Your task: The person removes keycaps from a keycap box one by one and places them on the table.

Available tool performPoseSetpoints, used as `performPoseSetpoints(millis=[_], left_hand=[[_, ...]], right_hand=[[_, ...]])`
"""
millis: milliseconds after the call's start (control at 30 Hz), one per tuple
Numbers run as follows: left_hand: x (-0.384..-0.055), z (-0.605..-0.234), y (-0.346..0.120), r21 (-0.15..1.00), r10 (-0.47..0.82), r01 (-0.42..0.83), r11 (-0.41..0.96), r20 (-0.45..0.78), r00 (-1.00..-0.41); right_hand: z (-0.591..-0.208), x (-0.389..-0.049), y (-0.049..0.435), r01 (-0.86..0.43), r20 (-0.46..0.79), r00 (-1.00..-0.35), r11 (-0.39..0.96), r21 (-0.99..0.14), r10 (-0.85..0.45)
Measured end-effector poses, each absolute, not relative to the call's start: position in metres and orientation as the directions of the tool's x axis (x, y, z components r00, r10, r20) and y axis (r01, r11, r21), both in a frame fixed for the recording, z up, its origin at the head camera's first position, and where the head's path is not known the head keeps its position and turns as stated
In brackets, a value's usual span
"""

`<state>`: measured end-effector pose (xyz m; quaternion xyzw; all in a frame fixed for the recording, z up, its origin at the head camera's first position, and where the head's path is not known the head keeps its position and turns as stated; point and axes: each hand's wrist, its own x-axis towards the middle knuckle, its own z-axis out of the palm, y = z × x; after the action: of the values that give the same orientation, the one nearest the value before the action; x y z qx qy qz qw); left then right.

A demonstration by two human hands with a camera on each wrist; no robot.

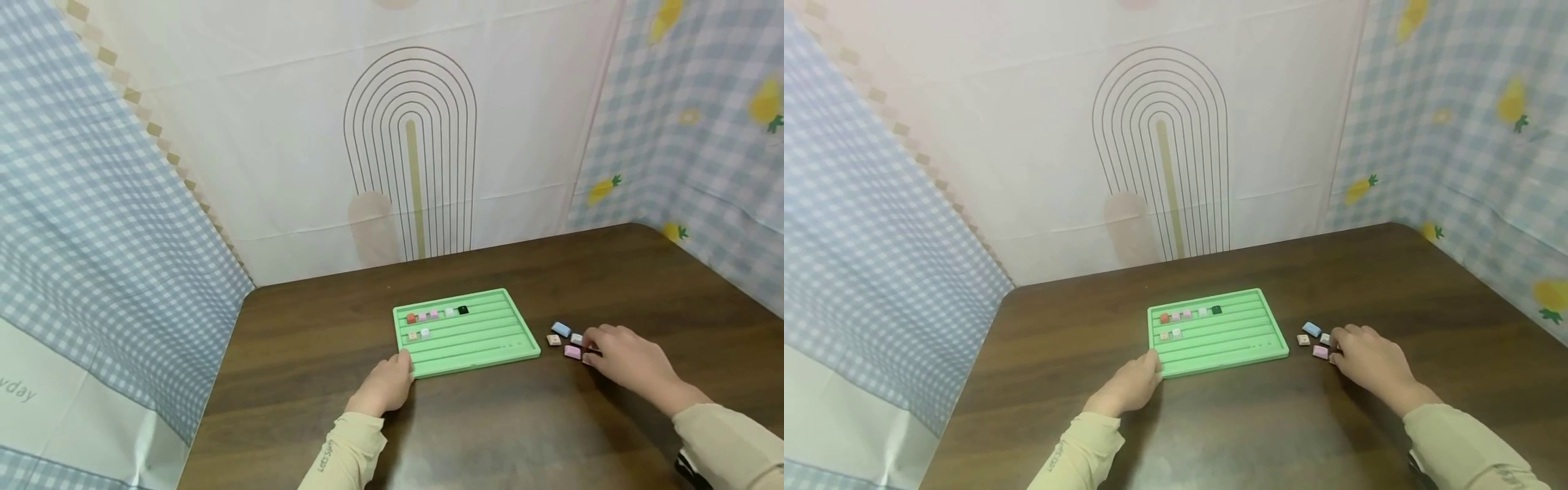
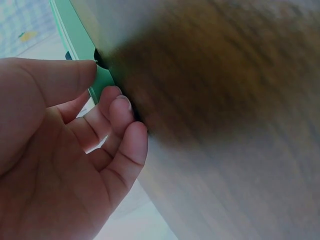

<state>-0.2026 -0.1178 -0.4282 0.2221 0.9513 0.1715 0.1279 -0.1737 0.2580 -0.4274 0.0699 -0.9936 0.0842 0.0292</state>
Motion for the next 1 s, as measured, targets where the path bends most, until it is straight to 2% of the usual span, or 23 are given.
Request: performPoseSetpoints(millis=[233,467,600,800,1000], left_hand=[[-0.203,-0.427,-0.120,0.385,0.453,0.365,0.848,-0.168,-0.876],[-0.203,-0.431,-0.119,0.377,0.465,0.380,0.845,-0.165,-0.870],[-0.202,-0.433,-0.117,0.377,0.475,0.389,0.841,-0.167,-0.864],[-0.201,-0.432,-0.115,0.364,0.458,0.377,0.852,-0.168,-0.873],[-0.202,-0.431,-0.115,0.327,0.451,0.388,0.862,-0.142,-0.881]], right_hand=[[-0.412,-0.195,0.229,-0.172,0.108,-0.982,0.965,-0.198,-0.153],[-0.416,-0.220,0.176,-0.207,0.232,-0.961,0.944,-0.256,-0.148],[-0.424,-0.233,0.140,-0.252,0.241,-0.953,0.921,-0.296,-0.184],[-0.436,-0.248,0.085,-0.363,0.244,-0.922,0.889,-0.279,-0.300],[-0.442,-0.254,0.048,-0.347,0.207,-0.931,0.905,-0.248,-0.301]])
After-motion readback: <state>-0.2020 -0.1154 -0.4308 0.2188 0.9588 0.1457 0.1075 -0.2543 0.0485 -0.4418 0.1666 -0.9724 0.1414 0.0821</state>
